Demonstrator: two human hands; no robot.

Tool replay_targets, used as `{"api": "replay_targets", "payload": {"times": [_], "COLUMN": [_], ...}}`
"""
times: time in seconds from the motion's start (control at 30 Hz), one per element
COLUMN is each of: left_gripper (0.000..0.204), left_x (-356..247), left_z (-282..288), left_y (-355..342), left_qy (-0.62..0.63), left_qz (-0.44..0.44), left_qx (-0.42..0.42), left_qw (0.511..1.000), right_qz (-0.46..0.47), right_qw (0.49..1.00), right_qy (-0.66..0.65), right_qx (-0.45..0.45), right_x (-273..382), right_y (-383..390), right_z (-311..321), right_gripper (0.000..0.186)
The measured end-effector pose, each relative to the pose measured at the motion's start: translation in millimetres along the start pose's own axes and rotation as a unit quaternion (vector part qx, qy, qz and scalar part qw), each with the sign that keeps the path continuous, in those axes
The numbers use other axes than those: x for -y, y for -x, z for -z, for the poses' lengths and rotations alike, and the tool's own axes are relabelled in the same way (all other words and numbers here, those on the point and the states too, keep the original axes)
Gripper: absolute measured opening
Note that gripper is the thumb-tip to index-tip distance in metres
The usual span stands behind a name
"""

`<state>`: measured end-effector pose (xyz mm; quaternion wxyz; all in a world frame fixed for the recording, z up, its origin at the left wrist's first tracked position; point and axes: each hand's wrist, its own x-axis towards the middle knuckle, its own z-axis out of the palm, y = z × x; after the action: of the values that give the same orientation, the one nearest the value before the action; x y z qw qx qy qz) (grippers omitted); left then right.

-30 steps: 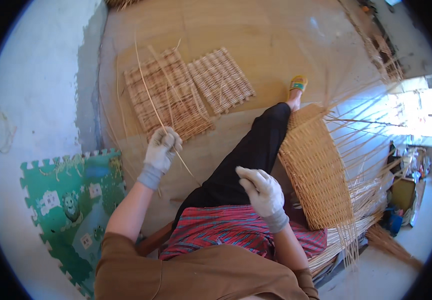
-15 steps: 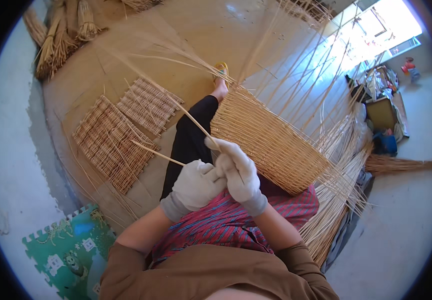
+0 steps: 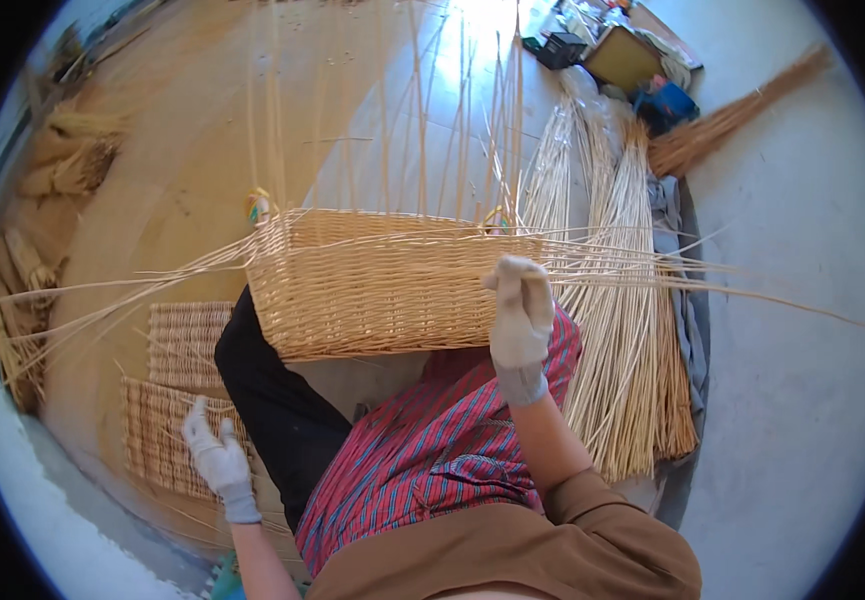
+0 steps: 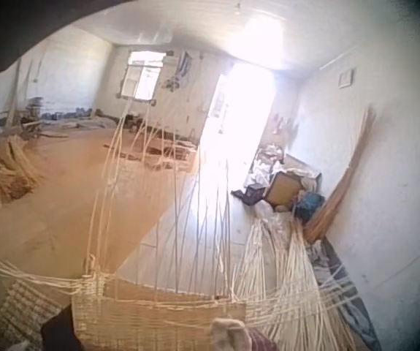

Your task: The recorder is weaving a wicker or straw basket by hand, using long stalks to create the sides and base.

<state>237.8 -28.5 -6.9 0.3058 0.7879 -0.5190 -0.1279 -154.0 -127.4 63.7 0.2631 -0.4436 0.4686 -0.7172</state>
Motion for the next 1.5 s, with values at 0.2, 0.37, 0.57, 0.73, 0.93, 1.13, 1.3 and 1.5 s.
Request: {"api": "replay_targets", "payload": {"times": [0.2,0.37,0.57,0.73,0.93,1.13,1.3,1.5], "left_gripper": [0.019,0.033,0.083,0.095,0.098,0.072,0.077,0.074], "left_x": [-113,-214,-248,-231,-230,-252,-305,-310], "left_z": [-77,-133,-190,-207,-221,-206,-231,-273], "left_y": [-11,-53,-74,-59,-55,-39,11,23], "left_qy": [0.070,0.091,-0.104,-0.127,-0.163,-0.274,-0.126,-0.193], "left_qz": [-0.309,-0.485,-0.513,-0.550,-0.510,-0.523,-0.452,-0.406], "left_qx": [0.139,0.108,0.296,0.197,0.210,0.078,0.191,0.188], "left_qw": [0.938,0.863,0.799,0.802,0.818,0.804,0.862,0.873], "right_qz": [-0.078,-0.350,-0.466,-0.124,0.072,-0.337,-0.042,-0.023], "right_qw": [0.996,0.929,0.862,0.973,0.976,0.935,0.957,0.974], "right_qy": [-0.010,0.016,-0.044,0.182,0.172,0.018,0.279,0.196], "right_qx": [0.037,0.120,0.193,0.069,0.115,-0.108,0.065,0.113], "right_x": [-52,-105,-111,-71,-97,-86,-92,-82], "right_y": [-101,-87,-48,-87,-129,-61,-112,-137], "right_z": [-2,21,74,32,-16,127,98,125], "right_gripper": [0.015,0.020,0.030,0.032,0.070,0.015,0.030,0.055]}}
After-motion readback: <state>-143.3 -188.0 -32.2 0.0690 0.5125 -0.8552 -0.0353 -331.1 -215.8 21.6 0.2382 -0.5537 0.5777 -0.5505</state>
